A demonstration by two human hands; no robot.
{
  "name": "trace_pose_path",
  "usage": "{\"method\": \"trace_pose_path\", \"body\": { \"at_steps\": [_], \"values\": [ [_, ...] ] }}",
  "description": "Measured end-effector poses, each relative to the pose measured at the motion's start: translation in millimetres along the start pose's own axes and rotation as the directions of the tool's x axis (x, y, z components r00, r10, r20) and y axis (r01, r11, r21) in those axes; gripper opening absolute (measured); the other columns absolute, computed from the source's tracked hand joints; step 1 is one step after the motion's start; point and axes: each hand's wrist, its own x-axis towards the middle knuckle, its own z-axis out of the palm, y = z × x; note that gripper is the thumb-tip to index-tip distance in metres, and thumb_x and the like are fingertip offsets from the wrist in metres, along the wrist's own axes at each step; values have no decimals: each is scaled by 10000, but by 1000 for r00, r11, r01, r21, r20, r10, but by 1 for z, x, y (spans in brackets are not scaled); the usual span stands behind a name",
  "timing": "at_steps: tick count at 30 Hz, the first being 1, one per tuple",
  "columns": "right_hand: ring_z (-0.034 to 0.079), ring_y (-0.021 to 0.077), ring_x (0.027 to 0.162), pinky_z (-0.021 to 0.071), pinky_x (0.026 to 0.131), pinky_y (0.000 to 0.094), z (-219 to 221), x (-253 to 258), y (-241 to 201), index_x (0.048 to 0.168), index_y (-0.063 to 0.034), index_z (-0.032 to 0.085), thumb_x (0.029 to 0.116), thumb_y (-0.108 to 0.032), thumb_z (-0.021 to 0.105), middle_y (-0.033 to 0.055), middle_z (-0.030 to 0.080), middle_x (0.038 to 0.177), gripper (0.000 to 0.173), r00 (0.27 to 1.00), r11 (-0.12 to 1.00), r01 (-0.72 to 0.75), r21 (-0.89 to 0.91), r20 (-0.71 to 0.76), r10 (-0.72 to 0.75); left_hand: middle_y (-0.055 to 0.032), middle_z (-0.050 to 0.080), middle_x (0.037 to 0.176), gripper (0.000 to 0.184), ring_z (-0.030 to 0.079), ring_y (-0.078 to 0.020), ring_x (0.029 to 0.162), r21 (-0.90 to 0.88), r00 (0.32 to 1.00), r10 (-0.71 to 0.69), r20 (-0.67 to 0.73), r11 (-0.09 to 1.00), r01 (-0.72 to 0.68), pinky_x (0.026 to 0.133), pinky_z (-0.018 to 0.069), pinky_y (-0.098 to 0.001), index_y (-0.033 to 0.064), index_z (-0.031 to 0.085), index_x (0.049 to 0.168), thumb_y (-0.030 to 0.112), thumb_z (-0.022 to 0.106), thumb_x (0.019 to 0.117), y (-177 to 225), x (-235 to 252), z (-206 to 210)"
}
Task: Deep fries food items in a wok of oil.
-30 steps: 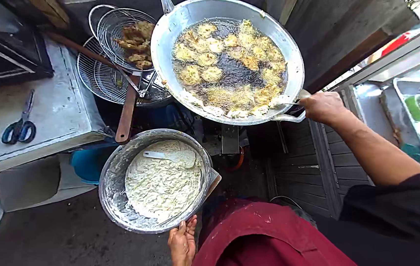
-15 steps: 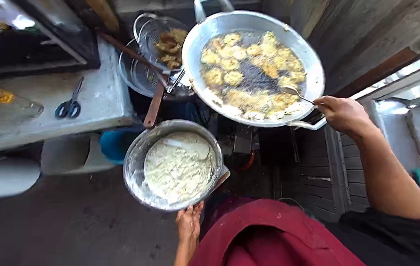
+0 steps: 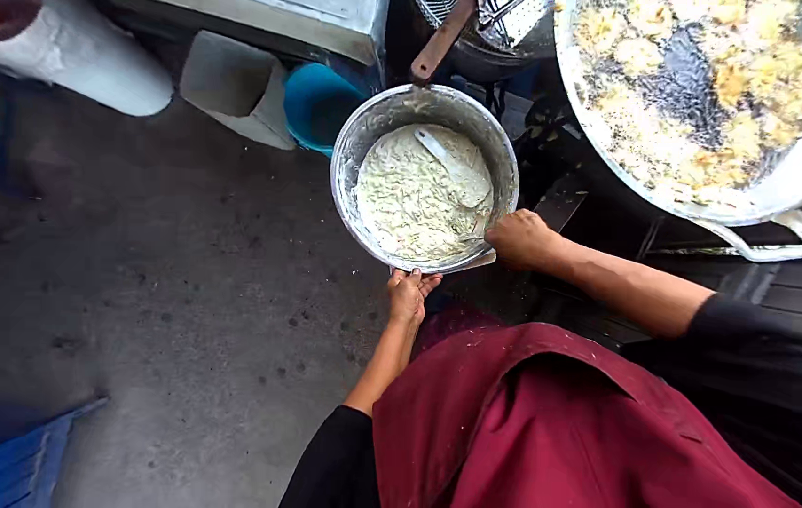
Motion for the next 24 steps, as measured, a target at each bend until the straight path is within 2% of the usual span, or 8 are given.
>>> {"method": "trace_pose_path", "body": {
  "at_steps": [1,5,7,9,13,17,21,24],
  "values": [
    [675,483,1004,511,805,658,-7,-7,2,988,36,707,970,-71,616,267,700,1002,142,1000,999,-4,-34,-5,4,-138,667,933,205,716,-190,703,-6,1000,0,0,1000,0,696,627,-331,-26,441,1270,-12,361,1082,0,0,0],
    [677,497,986,509,775,659,-16,3,1,1063,14,713,991,-36,566,274,700,993,171,998,997,7,-75,-54,-11,-138,665,931,196,714,-188,701,-6,1000,-11,-7,1000,11,689,625,-324,-15,449,1257,-15,367,1080,1,-1,1],
    [669,498,1009,512,812,664,-8,8,-7,1052,44,692,972,-25,597,281,690,1013,142,998,993,57,-107,17,-56,-140,671,922,189,715,-188,694,-12,1000,-20,-11,1000,20,683,623,-320,-16,456,1247,-20,375,1077,2,-1,2],
    [677,470,992,515,802,641,-7,0,-4,1025,31,690,963,-52,619,256,694,989,126,997,987,71,-142,48,-64,-145,675,923,185,718,-197,694,-18,1000,-25,-10,1000,25,679,627,-327,-19,460,1241,-24,384,1073,2,-1,1],
    [681,501,944,503,743,663,-16,-11,20,1055,4,726,954,-46,625,269,701,948,151,997,997,-18,-76,-74,13,-134,669,944,188,718,-192,706,-25,1000,-29,3,999,29,690,625,-323,-2,456,1245,-21,384,1073,1,1,0],
    [679,490,1008,502,793,683,13,10,22,1098,-33,732,950,-55,606,259,712,1027,196,999,999,-16,28,-52,17,-146,663,946,193,714,-194,708,-17,999,-37,6,999,37,694,623,-324,-19,452,1254,-20,379,1075,2,1,0],
    [683,434,1100,509,899,673,28,18,27,1226,-152,741,1027,-124,539,196,737,1115,285,997,973,79,219,-21,-77,-152,664,955,206,716,-193,712,-19,999,-53,3,998,53,700,625,-330,-9,449,1269,-22,385,1073,0,3,-1],
    [667,378,1196,477,1046,620,43,32,26,1256,-82,741,1061,-91,499,188,727,1224,311,976,849,217,481,-100,-193,-153,659,975,226,710,-194,720,-10,999,-49,10,999,49,705,622,-334,-14,448,1289,-24,389,1072,0,4,-1]
  ]
}}
